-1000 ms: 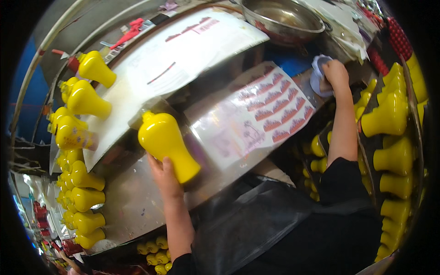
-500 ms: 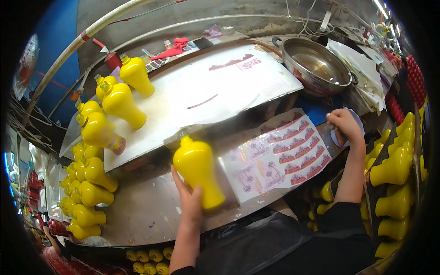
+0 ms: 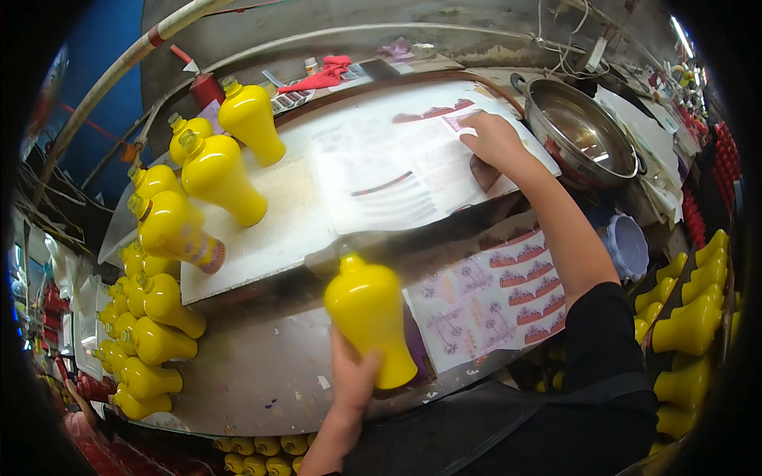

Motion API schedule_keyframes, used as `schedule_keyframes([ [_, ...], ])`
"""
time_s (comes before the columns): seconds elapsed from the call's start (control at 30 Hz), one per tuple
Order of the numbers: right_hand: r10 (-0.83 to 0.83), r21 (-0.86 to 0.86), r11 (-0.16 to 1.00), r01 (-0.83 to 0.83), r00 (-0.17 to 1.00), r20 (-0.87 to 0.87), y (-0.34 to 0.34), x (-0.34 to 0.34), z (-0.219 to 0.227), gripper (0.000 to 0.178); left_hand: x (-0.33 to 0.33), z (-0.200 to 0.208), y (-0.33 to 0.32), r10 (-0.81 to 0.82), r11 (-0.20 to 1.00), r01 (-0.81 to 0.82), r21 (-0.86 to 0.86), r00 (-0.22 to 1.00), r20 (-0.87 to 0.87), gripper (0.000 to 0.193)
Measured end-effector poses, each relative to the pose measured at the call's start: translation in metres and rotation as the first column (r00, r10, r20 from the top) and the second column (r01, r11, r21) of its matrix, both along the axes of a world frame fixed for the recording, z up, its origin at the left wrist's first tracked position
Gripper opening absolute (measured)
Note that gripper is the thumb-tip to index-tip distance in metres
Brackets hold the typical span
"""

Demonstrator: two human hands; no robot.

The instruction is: The person picks up a yellow ceramic vase, applies a decorative sticker to its base, smooths it with a tool, and then applies a second sticker to the body of the vase, smoothing it as well.

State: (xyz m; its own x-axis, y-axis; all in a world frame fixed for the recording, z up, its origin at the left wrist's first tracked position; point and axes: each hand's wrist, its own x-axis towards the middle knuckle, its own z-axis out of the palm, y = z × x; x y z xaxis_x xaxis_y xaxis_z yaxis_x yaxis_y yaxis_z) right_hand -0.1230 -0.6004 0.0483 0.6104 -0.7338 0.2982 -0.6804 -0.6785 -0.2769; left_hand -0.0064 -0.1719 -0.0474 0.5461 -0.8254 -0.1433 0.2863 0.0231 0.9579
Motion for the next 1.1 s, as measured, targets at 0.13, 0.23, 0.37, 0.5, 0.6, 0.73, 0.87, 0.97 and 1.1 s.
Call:
schedule_keyframes([
  [0.13, -0.133, -0.041, 0.991, 0.128, 0.967, -0.217, -0.038, 0.045, -0.015, 0.029, 0.000, -0.003, 0.000, 0.028, 1.000, -0.028, -0.004, 0.999, 0.028, 0.081],
  [0.23, -0.196, -0.077, 0.980, 0.181, 0.931, -0.309, -0.062, 0.071, -0.025, 0.028, 0.002, -0.007, 0.002, 0.017, 1.000, -0.018, 0.017, 0.999, 0.049, 0.086],
  [0.37, -0.170, -0.050, 0.985, 0.163, 0.900, -0.402, -0.077, 0.085, -0.033, 0.030, 0.002, -0.009, 0.005, 0.001, 1.000, -0.002, 0.021, 1.000, 0.027, 0.094],
  [0.5, -0.047, -0.031, 0.999, 0.039, 0.933, -0.356, -0.078, 0.079, -0.027, 0.031, 0.000, -0.009, 0.006, 0.005, 1.000, -0.005, 0.015, 1.000, -0.013, 0.099],
  [0.6, 0.102, 0.175, 0.983, -0.049, 0.946, -0.308, -0.077, 0.074, -0.017, 0.030, 0.000, -0.008, 0.005, 0.003, 1.000, -0.003, -0.002, 1.000, -0.027, 0.099],
  [0.73, 0.133, 0.174, 0.980, -0.094, 0.966, -0.222, -0.075, 0.076, -0.015, 0.028, 0.000, -0.009, 0.005, 0.001, 1.000, -0.001, -0.007, 1.000, -0.020, 0.099],
  [0.87, 0.062, 0.066, 0.996, -0.056, 0.994, -0.095, -0.073, 0.084, -0.027, 0.026, 0.000, -0.009, 0.005, 0.005, 0.999, -0.005, -0.033, 1.000, -0.020, 0.099],
  [0.97, 0.084, 0.039, 0.996, -0.082, 0.995, -0.056, -0.074, 0.090, -0.029, 0.026, 0.000, -0.008, 0.005, 0.002, 1.000, -0.002, -0.024, 1.000, -0.014, 0.098],
  [1.1, 0.162, 0.018, 0.987, -0.161, 0.987, -0.017, -0.067, 0.101, -0.013, 0.025, 0.001, -0.006, 0.004, -0.009, 1.000, 0.009, -0.021, 1.000, -0.011, 0.096],
])
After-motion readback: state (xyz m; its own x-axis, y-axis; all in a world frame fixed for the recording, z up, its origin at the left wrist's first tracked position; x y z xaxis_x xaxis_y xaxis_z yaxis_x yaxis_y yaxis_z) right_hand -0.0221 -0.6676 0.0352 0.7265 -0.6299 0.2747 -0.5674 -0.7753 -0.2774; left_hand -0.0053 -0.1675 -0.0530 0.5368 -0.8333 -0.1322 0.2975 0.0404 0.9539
